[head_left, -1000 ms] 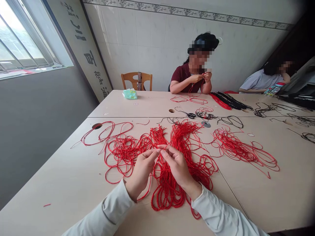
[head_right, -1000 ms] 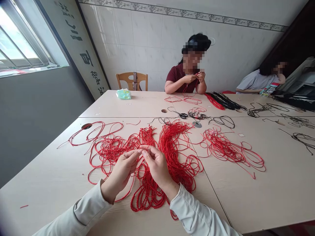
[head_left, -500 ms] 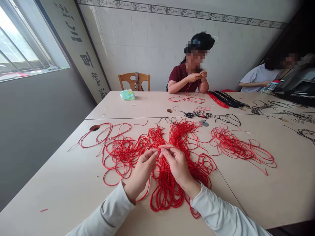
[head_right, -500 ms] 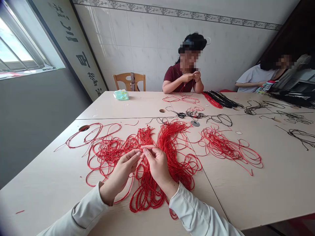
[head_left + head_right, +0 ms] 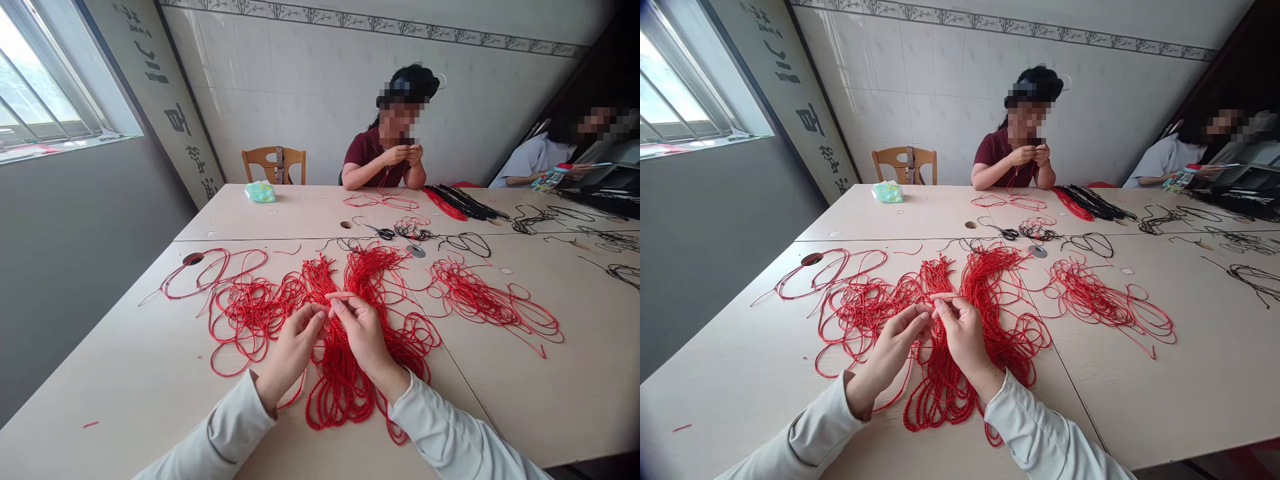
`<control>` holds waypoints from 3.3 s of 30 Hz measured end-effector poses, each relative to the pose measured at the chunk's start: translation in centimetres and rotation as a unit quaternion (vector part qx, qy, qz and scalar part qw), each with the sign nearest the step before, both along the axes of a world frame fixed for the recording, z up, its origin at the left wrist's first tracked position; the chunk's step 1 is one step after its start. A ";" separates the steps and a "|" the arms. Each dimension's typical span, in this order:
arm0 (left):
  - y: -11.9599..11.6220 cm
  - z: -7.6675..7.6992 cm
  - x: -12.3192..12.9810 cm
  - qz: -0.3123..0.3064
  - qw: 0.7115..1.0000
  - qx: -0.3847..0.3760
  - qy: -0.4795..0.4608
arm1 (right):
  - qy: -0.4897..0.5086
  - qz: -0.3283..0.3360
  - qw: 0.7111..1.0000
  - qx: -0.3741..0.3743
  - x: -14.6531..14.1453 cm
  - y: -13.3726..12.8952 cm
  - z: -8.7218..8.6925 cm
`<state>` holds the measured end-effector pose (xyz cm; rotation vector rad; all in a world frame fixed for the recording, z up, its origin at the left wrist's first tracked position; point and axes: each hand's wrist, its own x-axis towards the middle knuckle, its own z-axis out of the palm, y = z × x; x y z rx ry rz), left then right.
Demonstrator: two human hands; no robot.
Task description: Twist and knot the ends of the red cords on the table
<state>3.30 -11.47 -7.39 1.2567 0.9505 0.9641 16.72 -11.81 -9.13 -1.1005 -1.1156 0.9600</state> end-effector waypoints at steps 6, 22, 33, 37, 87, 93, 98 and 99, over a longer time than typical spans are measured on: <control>0.0 -0.3 -0.1 0.027 1.000 -0.005 0.002 | -0.053 0.036 0.998 0.008 -0.4 -0.5 0.7; 0.6 0.4 -0.8 0.016 0.995 -0.094 -0.025 | 0.102 -0.026 0.994 -0.037 2.2 1.5 0.8; 1.1 -0.3 -1.0 -0.005 0.995 -0.097 -0.040 | 0.084 -0.030 0.995 -0.048 3.0 1.8 0.7; 1.1 0.0 -1.0 -0.012 0.996 -0.080 -0.022 | -0.073 -0.138 0.987 0.035 3.4 1.2 1.7; 1.1 0.0 -1.0 -0.038 0.999 -0.031 -0.021 | -0.201 0.057 0.978 0.009 1.6 -0.5 1.5; 1.0 0.5 -1.2 -0.011 1.000 -0.016 0.021 | -0.205 0.061 0.977 0.011 1.7 -0.5 1.5; 1.0 1.2 -1.3 -0.004 0.999 0.006 0.050 | -0.101 0.105 0.988 -0.052 2.0 -0.1 1.5; 1.0 1.3 -1.3 -0.004 0.999 0.012 0.048 | -0.073 0.117 0.988 -0.070 2.1 0.0 1.5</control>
